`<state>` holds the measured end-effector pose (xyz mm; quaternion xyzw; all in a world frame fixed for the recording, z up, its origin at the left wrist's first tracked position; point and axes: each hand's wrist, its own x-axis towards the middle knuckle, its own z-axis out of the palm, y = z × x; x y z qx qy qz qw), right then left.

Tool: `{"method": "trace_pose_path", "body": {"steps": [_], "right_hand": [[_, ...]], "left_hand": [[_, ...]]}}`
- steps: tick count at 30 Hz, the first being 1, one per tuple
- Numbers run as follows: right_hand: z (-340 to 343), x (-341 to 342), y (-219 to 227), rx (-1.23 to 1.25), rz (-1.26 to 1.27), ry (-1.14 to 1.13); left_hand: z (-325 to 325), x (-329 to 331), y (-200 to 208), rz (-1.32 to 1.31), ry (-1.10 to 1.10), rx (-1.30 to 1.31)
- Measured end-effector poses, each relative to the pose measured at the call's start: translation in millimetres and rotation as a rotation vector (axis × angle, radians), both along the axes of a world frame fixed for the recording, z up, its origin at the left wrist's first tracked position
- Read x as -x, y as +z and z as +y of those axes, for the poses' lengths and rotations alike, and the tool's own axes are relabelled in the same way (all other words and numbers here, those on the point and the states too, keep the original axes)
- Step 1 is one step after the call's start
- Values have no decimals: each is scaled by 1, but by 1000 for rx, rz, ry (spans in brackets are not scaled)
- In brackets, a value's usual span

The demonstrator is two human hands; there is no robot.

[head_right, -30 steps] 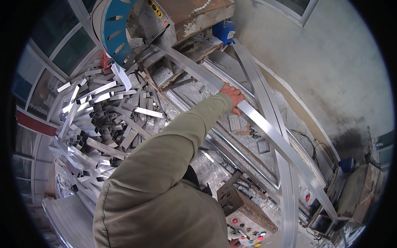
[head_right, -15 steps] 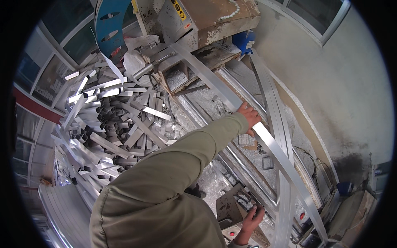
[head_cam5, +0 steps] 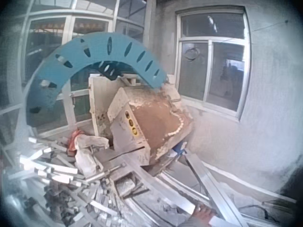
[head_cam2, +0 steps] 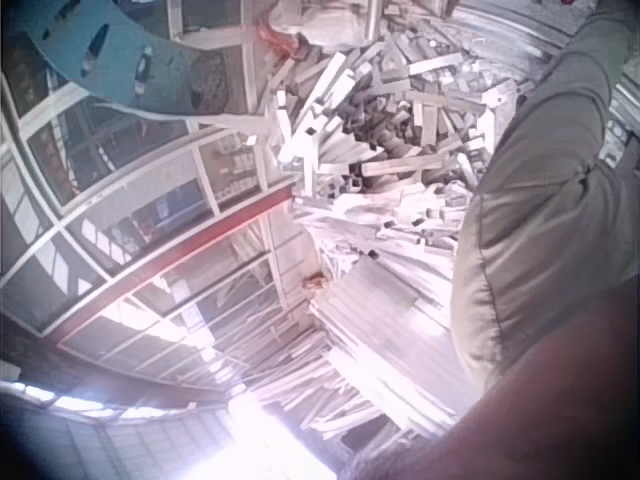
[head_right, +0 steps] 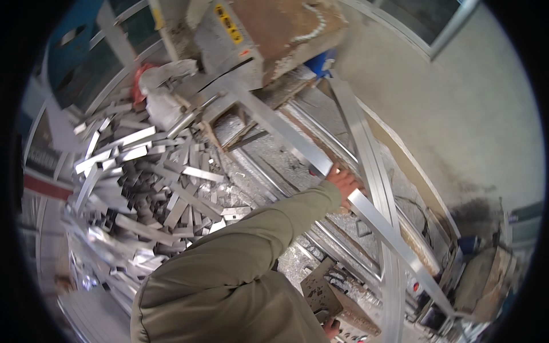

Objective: The person measures and cuts aluminum profiles using a miter saw in a workshop. They mark the cut lengths with a marker, operate the saw to cut the pieces, and stack the finished segments on the floor.

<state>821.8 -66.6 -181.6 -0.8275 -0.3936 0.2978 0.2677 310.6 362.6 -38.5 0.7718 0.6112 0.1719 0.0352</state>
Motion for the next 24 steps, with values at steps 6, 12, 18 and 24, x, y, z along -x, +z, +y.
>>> {"method": "trace_pose_path", "body": {"steps": [6,12,18,24], "right_hand": [[-108,-9,8,186,119,-590],[-125,-20,-35,228,5,-606],[-108,0,19,274,-146,-342],[-104,-19,32,335,-243,-55]], "left_hand": [[-2,2,32,50,4,125],[-6,-36,49,217,3,191],[-11,-40,43,266,7,175],[-6,-36,31,286,16,152]]}}
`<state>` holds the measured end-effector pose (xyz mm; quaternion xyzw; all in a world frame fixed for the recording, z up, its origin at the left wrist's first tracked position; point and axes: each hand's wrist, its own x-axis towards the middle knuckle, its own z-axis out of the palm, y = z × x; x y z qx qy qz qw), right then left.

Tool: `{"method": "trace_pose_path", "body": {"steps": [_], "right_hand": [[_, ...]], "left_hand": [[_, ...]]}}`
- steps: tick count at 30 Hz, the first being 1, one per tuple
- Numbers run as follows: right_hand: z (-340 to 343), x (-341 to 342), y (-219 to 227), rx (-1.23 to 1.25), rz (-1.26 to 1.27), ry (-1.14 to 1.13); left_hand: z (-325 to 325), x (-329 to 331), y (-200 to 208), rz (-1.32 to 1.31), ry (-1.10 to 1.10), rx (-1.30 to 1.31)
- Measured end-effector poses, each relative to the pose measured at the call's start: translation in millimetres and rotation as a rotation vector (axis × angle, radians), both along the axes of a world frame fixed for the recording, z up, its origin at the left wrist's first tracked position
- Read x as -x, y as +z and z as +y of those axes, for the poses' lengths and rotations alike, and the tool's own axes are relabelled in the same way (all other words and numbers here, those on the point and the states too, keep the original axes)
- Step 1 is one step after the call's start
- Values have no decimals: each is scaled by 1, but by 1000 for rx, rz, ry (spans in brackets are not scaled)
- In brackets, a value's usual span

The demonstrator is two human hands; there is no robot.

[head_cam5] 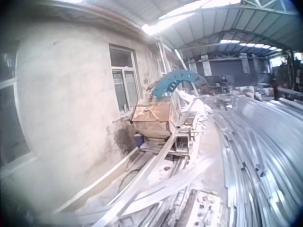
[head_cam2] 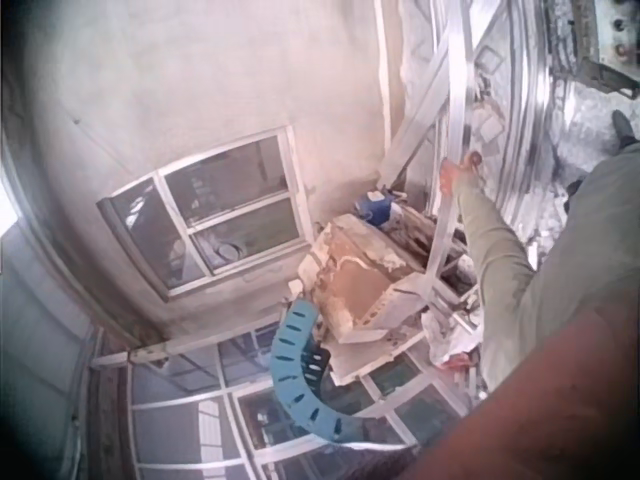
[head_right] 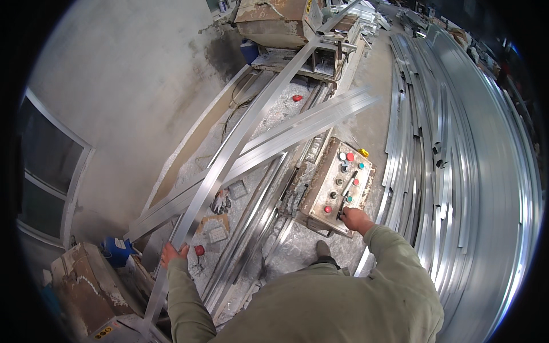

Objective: The person measures and cuts aluminum profiles using a miter saw in a workshop. They mark the cut lengths with a marker, operate the saw to cut the pieces, and stack the finished segments on the floor.

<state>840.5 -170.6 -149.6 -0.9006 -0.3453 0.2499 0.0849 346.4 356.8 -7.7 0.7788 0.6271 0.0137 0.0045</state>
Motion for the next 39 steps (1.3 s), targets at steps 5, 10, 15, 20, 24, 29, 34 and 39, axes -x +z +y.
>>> {"method": "trace_pose_path", "body": {"steps": [5,10,15,20,24,29,34,39], "right_hand": [[0,-18,20,53,-75,372],[2,-6,46,-36,-127,271],[6,31,53,-183,-79,262],[20,58,70,-241,-6,302],[30,60,69,-299,-2,329],[49,59,109,-330,105,286],[106,35,94,-786,382,100],[203,9,109,-1020,1251,-478]], "left_hand": [[-1,-12,5,34,34,44],[0,0,-3,59,4,39],[-10,-11,10,163,16,72],[-6,-6,-7,224,-2,-14],[-16,-11,-3,230,-55,-48],[-35,14,11,148,-188,-151],[-108,48,70,-113,-453,62],[-188,94,84,-365,-398,595]]}}
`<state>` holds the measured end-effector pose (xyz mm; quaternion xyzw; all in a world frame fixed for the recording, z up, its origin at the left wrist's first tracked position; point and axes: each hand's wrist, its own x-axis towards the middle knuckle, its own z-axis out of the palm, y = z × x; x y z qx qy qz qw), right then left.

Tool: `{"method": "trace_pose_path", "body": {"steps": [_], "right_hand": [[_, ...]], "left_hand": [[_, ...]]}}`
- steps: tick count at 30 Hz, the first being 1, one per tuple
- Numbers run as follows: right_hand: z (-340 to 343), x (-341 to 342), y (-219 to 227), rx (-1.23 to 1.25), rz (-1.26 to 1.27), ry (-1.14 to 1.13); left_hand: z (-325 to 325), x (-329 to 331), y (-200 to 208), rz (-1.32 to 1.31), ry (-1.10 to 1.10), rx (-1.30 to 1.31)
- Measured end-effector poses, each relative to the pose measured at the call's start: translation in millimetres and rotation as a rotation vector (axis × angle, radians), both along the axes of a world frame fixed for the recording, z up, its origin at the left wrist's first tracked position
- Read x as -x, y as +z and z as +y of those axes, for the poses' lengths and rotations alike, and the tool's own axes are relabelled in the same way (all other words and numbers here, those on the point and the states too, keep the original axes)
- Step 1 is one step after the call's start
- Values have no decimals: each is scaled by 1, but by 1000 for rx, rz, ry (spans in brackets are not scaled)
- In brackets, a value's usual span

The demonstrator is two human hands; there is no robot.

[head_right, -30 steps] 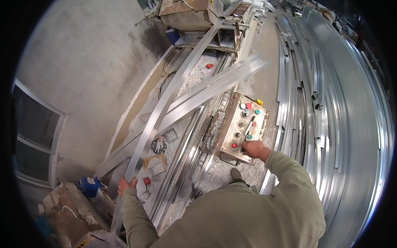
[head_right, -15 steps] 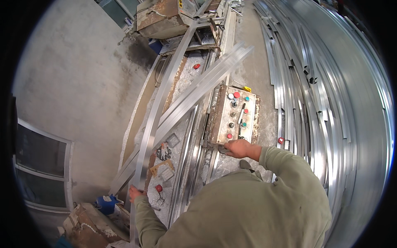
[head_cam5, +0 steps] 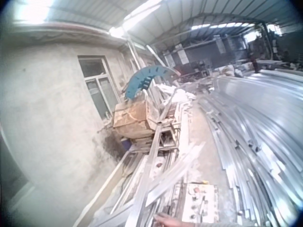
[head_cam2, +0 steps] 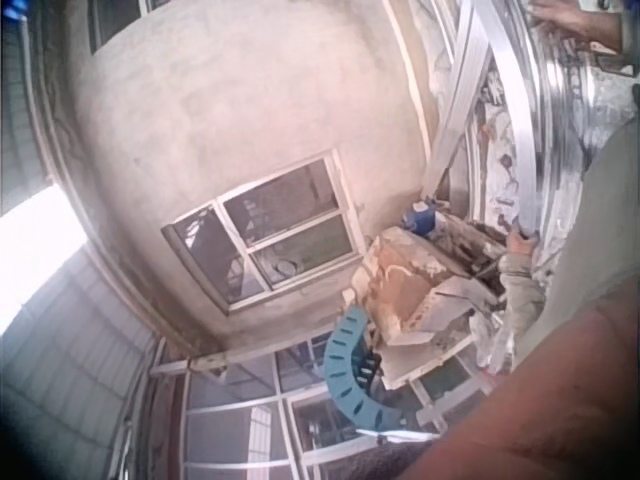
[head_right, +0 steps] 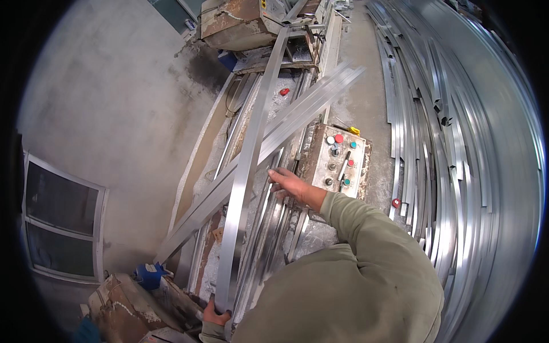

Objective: The person measures and cuts aluminum profiles using a miter saw in a workshop. They mark the cut lengths with a marker, operate the saw to cut the pieces, and stack the finished segments on the floor.

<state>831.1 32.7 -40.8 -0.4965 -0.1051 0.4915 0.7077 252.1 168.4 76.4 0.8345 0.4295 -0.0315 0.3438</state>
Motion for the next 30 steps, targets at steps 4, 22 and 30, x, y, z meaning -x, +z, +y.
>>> {"method": "trace_pose_path", "body": {"steps": [4,22,30], "right_hand": [[58,-7,7,-358,455,-23],[-71,-19,75,-302,514,-398],[-32,-107,19,-86,360,-472]], "left_hand": [[-53,32,-30,346,-31,100],[-167,-114,184,418,-81,-399],[-120,-196,157,509,-321,-828]]}}
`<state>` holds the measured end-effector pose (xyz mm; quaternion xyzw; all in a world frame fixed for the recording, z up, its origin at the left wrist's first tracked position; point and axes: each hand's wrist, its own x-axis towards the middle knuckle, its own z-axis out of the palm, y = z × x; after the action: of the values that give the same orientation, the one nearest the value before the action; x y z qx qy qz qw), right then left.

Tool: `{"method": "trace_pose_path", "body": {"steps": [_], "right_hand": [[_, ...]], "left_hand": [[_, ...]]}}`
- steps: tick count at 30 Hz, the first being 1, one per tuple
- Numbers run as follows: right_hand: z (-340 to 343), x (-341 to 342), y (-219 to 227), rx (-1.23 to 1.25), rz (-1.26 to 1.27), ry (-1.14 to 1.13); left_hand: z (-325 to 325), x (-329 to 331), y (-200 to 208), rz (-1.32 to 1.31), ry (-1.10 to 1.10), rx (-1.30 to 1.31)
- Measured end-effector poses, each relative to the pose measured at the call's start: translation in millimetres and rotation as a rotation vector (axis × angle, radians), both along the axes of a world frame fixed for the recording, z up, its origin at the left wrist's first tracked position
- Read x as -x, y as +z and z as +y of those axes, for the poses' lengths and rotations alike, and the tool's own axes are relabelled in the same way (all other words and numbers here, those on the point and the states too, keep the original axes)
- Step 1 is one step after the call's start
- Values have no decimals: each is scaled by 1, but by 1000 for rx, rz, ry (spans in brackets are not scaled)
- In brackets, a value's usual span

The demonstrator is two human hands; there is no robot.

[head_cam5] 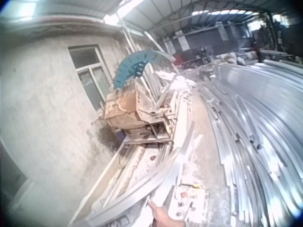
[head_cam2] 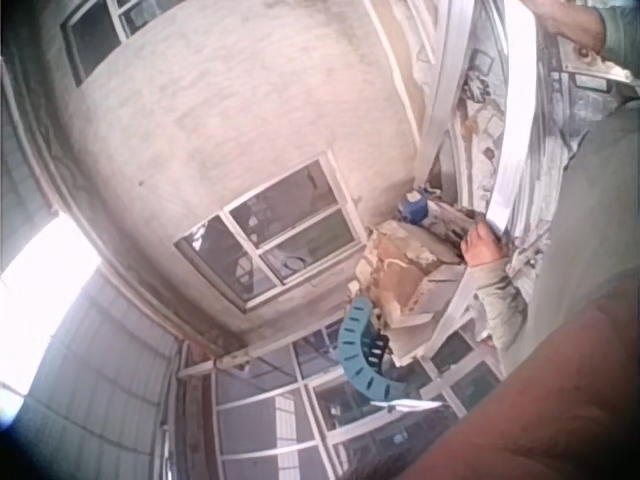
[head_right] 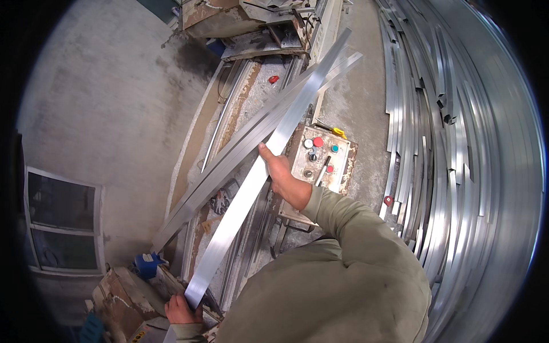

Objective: The person measures and cuts aluminum profiles using a miter saw in a workshop. They mark the cut lengths with a marker, operate the saw to cut the pieces, and stack the finished segments on the floor.

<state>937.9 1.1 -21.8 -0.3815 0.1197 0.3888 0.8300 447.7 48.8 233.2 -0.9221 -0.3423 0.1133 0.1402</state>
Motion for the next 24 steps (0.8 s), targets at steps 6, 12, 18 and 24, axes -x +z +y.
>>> {"method": "trace_pose_path", "body": {"steps": [6,12,18,24], "right_hand": [[36,-26,-22,-53,-5,84],[55,-62,-20,-195,52,112],[88,-91,-19,-45,-43,20],[106,-98,-28,9,-93,-40]], "left_hand": [[43,-17,2,-206,51,-45],[136,-46,-7,-248,-24,-67],[228,-90,-63,-240,-10,-21],[338,-125,-134,-277,-58,157]]}}
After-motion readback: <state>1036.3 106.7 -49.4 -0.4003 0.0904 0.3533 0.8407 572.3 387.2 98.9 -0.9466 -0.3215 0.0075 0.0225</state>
